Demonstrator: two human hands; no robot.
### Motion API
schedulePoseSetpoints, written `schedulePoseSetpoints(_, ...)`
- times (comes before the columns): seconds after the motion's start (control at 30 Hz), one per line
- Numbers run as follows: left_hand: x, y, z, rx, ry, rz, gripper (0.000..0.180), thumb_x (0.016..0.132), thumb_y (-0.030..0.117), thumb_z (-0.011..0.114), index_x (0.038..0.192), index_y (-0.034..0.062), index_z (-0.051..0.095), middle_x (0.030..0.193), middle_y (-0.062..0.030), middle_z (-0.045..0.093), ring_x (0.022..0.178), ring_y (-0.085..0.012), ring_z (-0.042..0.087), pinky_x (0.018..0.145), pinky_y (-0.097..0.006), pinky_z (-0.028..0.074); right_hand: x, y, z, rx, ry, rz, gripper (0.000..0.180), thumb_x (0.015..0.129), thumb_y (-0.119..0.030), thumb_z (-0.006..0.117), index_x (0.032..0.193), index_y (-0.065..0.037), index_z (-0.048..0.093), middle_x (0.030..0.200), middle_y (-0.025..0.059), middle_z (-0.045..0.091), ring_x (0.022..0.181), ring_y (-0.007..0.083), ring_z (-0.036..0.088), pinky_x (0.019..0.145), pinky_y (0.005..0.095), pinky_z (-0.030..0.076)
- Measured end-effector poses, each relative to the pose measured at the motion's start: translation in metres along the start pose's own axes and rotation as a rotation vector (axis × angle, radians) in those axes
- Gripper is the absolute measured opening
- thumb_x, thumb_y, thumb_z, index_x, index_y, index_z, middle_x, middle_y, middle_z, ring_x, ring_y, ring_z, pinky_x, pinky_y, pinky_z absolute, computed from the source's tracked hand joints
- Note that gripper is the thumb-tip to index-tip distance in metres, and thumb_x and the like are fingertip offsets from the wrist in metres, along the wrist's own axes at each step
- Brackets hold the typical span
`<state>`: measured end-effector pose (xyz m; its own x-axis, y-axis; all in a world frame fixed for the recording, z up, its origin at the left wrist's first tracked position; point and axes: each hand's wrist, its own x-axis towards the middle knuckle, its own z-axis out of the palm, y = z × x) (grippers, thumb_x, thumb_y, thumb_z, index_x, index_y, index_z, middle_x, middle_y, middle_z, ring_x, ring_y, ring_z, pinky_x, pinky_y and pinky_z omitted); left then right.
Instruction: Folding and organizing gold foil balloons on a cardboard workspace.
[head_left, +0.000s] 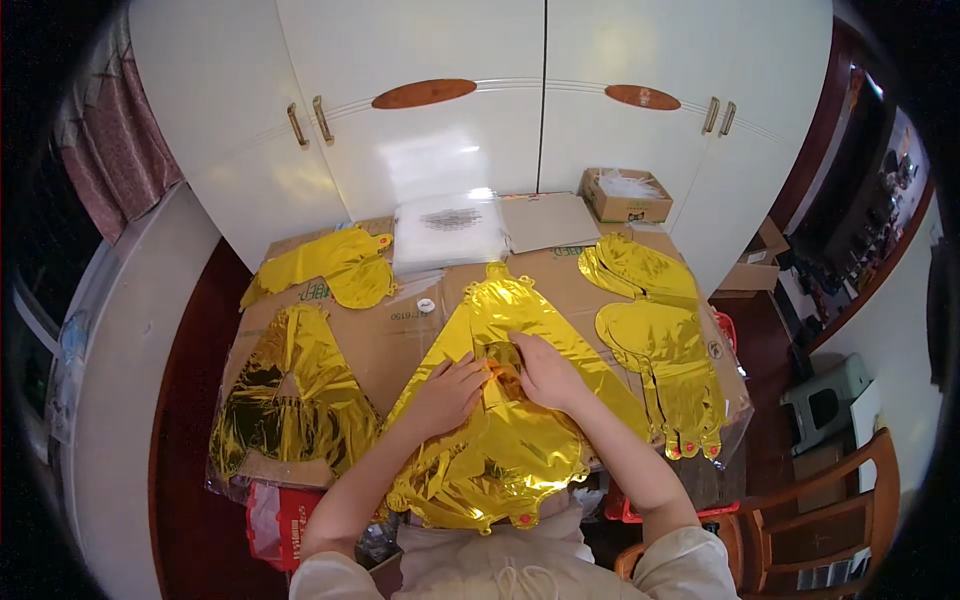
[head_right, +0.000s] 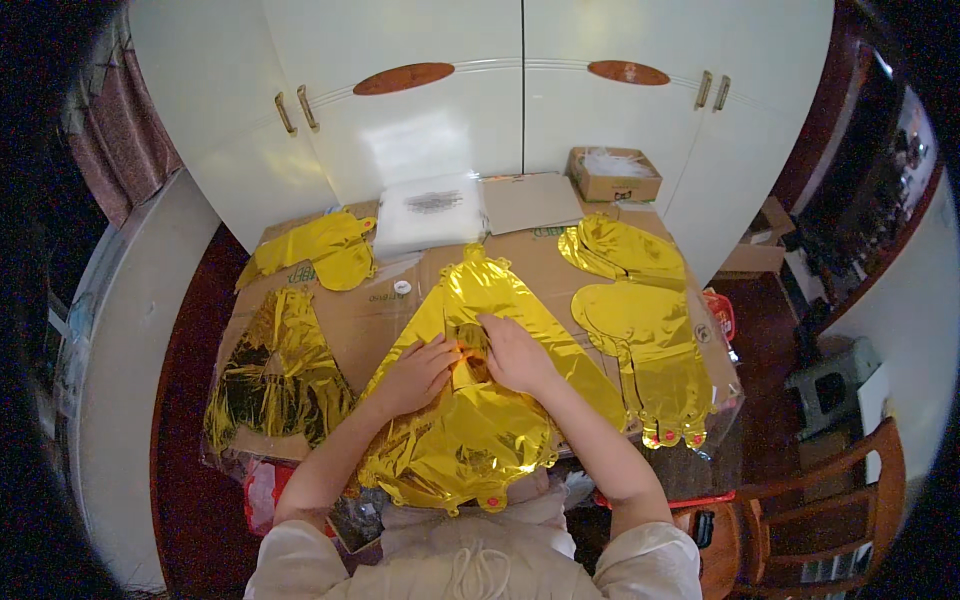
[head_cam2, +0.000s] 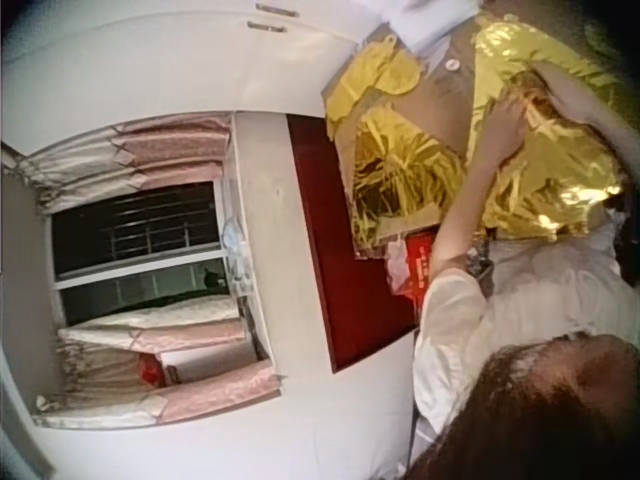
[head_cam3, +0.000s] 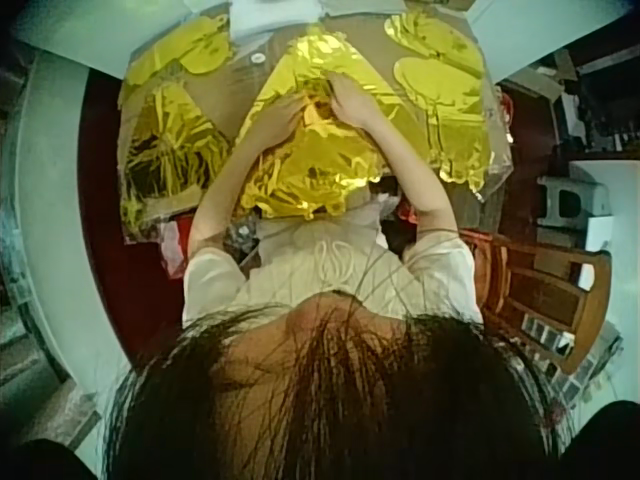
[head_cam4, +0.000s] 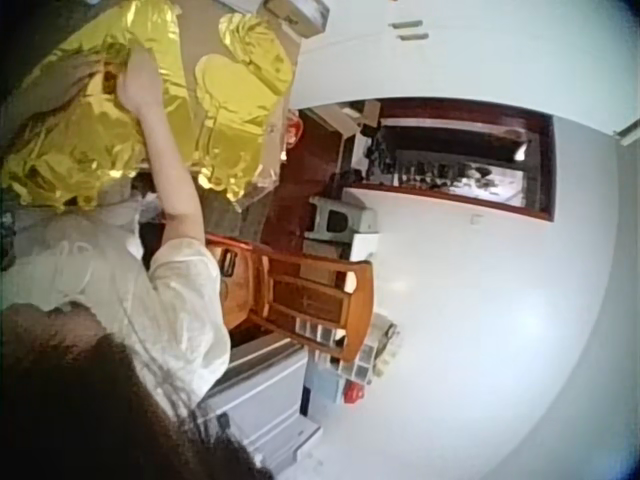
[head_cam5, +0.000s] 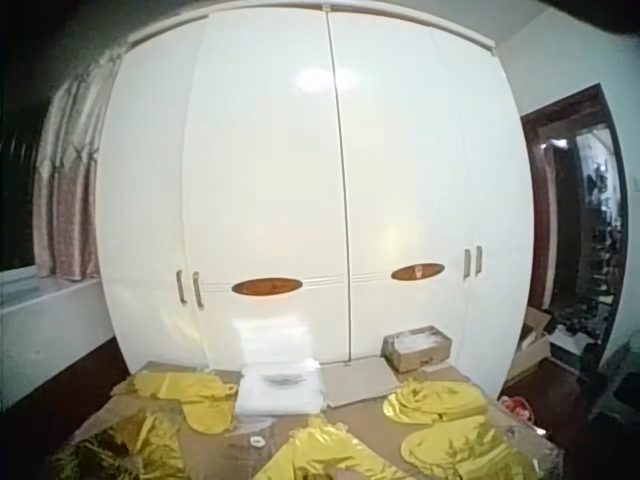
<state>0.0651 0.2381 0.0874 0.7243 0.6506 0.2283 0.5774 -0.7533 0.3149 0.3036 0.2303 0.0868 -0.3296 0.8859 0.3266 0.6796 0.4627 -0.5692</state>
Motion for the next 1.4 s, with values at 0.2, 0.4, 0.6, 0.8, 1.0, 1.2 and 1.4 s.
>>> schedulePoseSetpoints(0.2,0.004,-0.002,0.001,0.002,0.02,0.002,0.031,0.093,0.019,0.054,0.123,0.0108,0.055,0.133,-0.0079,0.053,0.132,-0.0261,0.043,0.109,-0.046,0.031,0.002,-0.004,-0.005,-0.071,0.041,-0.178,0.047,0.084,-0.026,0.062,0.128,-0.012,0.054,0.138,0.0216,0.044,0.125,0.0404,0.044,0.105,0.0477,0.036)
schedulePoseSetpoints(0.4,0.012,0.004,-0.006,0.005,0.025,-0.05,0.033,0.09,0.024,0.059,0.12,0.0103,0.057,0.127,-0.0061,0.058,0.126,-0.0256,0.048,0.104,-0.046,0.035,0.001,0.006,0.003,-0.149,0.009,-0.226,0.034,0.081,-0.028,0.065,0.114,-0.016,0.066,0.137,0.0192,0.047,0.129,0.0388,0.041,0.107,0.0496,0.035)
schedulePoseSetpoints(0.6,0.017,-0.014,0.0,0.146,0.128,-0.092,0.042,0.088,0.031,0.06,0.125,0.0103,0.056,0.13,-0.0047,0.057,0.125,-0.0246,0.049,0.101,-0.047,0.035,0.001,0.005,0.004,-0.154,-0.01,-0.218,0.029,0.081,-0.026,0.066,0.108,-0.017,0.07,0.134,0.0156,0.051,0.13,0.0375,0.04,0.108,0.0517,0.033)
schedulePoseSetpoints(0.8,0.023,-0.021,-0.005,0.279,-0.032,-0.132,0.075,0.081,0.056,0.06,0.139,0.0101,0.046,0.144,-0.0057,0.046,0.135,-0.0257,0.038,0.106,-0.054,0.028,0.001,0.006,0.003,-0.149,-0.019,-0.211,0.028,0.081,-0.027,0.066,0.107,-0.017,0.071,0.134,0.0148,0.051,0.131,0.0371,0.04,0.108,0.0548,0.032)
schedulePoseSetpoints(1.0,0.024,-0.025,-0.014,0.294,-0.177,-0.125,0.106,0.069,0.075,0.06,0.145,0.0068,0.035,0.151,-0.0079,0.035,0.142,-0.0301,0.026,0.109,-0.058,0.021,0.001,0.005,0.003,-0.15,-0.023,-0.209,0.032,0.079,-0.033,0.069,0.106,-0.017,0.071,0.135,0.015,0.051,0.131,0.0371,0.04,0.109,0.0552,0.031)
schedulePoseSetpoints(1.2,0.026,-0.014,-0.02,0.304,-0.317,-0.182,0.129,0.057,0.085,0.06,0.149,0.0045,0.022,0.156,-0.0112,0.022,0.144,-0.0339,0.016,0.112,-0.061,0.01,0.001,0.004,0.001,-0.15,-0.028,-0.204,0.04,0.076,-0.042,0.071,0.107,-0.016,0.071,0.136,0.0154,0.05,0.133,0.0369,0.039,0.11,0.0543,0.029)
schedulePoseSetpoints(1.4,0.007,-0.022,-0.024,0.258,-0.167,-0.128,0.106,0.073,0.071,0.06,0.148,0.0041,0.026,0.152,-0.0157,0.026,0.141,-0.0346,0.021,0.112,-0.058,0.016,0.003,0.004,0.002,-0.175,-0.072,-0.2,0.045,0.077,-0.044,0.069,0.112,-0.015,0.067,0.137,0.0164,0.048,0.133,0.0365,0.039,0.112,0.0531,0.027)
